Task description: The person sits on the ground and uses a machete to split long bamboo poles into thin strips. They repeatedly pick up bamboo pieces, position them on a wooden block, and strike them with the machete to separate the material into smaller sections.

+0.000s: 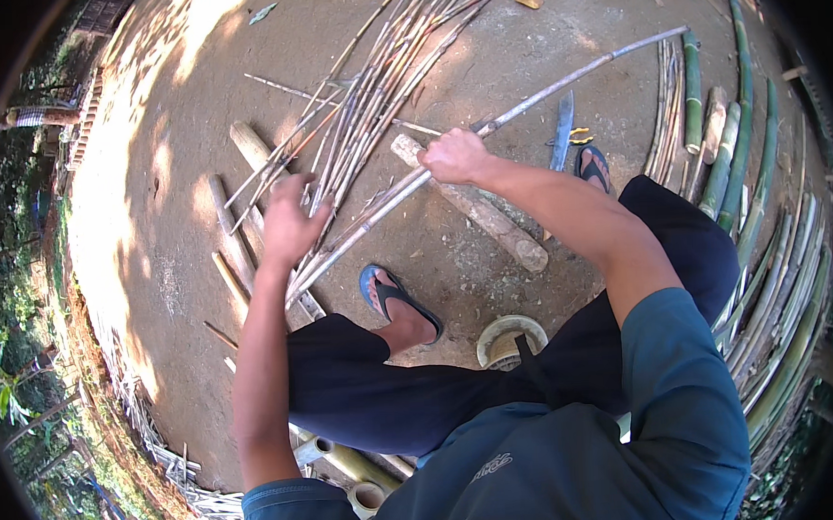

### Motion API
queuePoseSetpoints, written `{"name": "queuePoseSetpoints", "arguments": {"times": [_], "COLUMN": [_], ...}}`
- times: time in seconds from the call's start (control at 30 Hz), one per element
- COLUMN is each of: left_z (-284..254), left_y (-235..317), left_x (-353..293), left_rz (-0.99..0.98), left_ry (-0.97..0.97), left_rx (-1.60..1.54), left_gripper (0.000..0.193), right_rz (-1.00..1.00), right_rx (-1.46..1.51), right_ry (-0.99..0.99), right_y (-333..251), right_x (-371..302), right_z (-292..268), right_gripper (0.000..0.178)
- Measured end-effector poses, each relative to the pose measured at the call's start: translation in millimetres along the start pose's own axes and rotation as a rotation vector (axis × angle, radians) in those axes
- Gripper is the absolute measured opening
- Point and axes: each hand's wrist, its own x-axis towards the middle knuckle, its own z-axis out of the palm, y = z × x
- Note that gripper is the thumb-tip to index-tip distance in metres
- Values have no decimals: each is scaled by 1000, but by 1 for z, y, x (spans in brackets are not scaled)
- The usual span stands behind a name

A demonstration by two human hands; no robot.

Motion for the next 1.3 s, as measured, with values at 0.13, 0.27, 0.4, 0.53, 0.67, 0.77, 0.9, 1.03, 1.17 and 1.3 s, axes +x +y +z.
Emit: {"name": "queuePoseSetpoints", "arguments": {"times": [0.13, 0.27, 0.4, 0.53, 0.67, 0.77, 0.9, 1.03, 1.17, 1.3], "left_z": [99, 149, 172, 209, 235, 259, 269, 270, 278, 288], "left_y": [47, 44, 49, 31, -4, -12, -5, -3, -11, -17], "left_x": [23, 36, 42, 42, 24, 19, 20, 36, 36, 27], "left_rz": [-101, -347, -506, -582, -654, -621, -622, -577, -571, -549], "left_ry": [-506, -387, -456, -458, -520, -535, -553, -615, -641, -651], "left_rx": [43, -24, -17, -23, -13, -3, 34, 26, 25, 43], "left_gripper": [69, 51, 37, 36, 35, 34, 32, 31, 31, 32], "right_rz": [-94, -233, -274, -362, 255, 1020, 1151, 1351, 1501, 1477], "right_rx": [42, 16, -26, 16, 318, 443, 559, 667, 767, 772], "right_ry": [-42, 88, -70, 426, 552, 587, 326, 226, 264, 513], "right_y": [-52, -50, -42, -17, 16, 56, 82, 103, 110, 87], "right_x": [13, 24, 48, 47, -23, -74, -99, -102, -101, -118], "right_z": [-16, 9, 34, 97, 137, 192, 214, 235, 236, 240], "right_gripper": [24, 25, 25, 35, 62, 56, 59, 57, 47, 35]}}
